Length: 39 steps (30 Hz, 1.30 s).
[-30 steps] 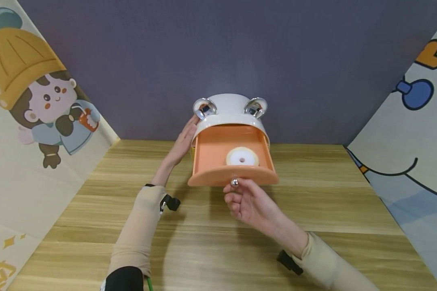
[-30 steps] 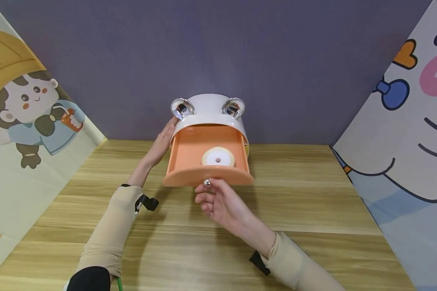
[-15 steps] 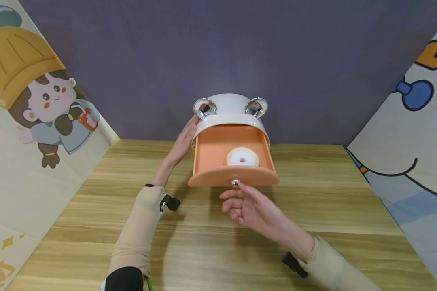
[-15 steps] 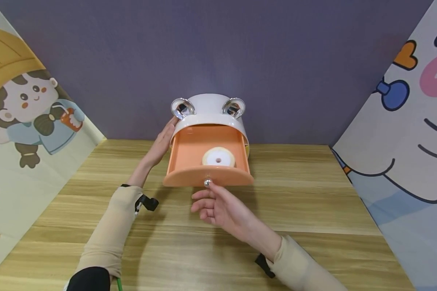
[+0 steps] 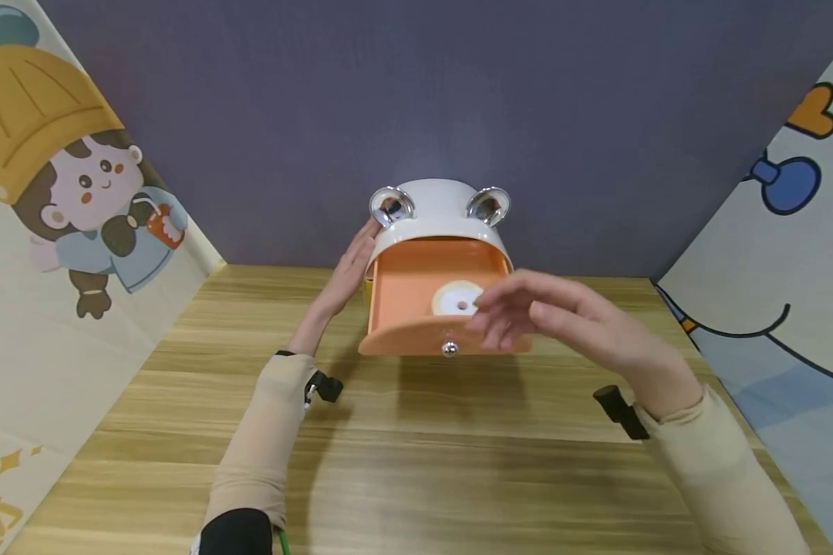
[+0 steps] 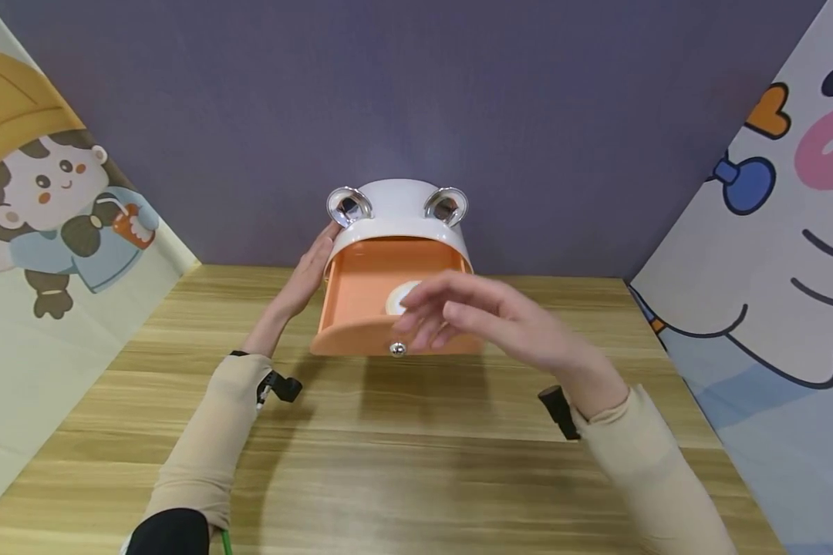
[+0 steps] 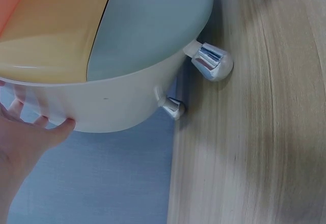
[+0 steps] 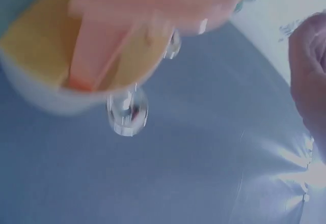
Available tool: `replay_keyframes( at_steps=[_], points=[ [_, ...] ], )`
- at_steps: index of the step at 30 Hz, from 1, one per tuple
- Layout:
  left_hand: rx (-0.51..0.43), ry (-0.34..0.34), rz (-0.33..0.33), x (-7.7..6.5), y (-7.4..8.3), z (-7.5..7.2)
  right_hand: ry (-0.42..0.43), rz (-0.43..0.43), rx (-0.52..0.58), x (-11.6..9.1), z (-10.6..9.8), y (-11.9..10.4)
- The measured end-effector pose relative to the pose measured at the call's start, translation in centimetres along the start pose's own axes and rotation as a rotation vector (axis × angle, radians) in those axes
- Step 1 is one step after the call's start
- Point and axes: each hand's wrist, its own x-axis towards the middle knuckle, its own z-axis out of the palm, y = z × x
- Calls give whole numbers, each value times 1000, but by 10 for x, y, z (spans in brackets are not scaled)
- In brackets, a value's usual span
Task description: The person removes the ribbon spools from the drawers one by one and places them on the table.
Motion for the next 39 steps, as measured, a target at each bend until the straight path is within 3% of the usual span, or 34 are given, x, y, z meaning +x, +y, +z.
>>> replay_keyframes(
  at_steps=[2, 5, 8, 10, 17, 24, 39],
  points=[
    [-1, 3, 5, 0, -1, 0, 50, 68, -168, 5, -11, -2],
    [-3, 6, 7, 0, -1, 0, 81, 234, -411, 12, -24, 3],
    [-11, 1, 1, 0, -1, 1, 34, 352, -610, 19, -34, 15],
    [-13, -1, -10, 0, -1, 1, -20, 389, -684, 23, -40, 22],
    [-19, 0, -10, 0, -1, 2, -153, 439, -689, 38, -54, 26],
    [-23, 3, -16, 0, -2, 1, -240, 464, -814, 45, -57, 38],
    [-5, 5, -18, 0, -2, 1, -273, 449, -848, 53, -59, 57]
  ],
)
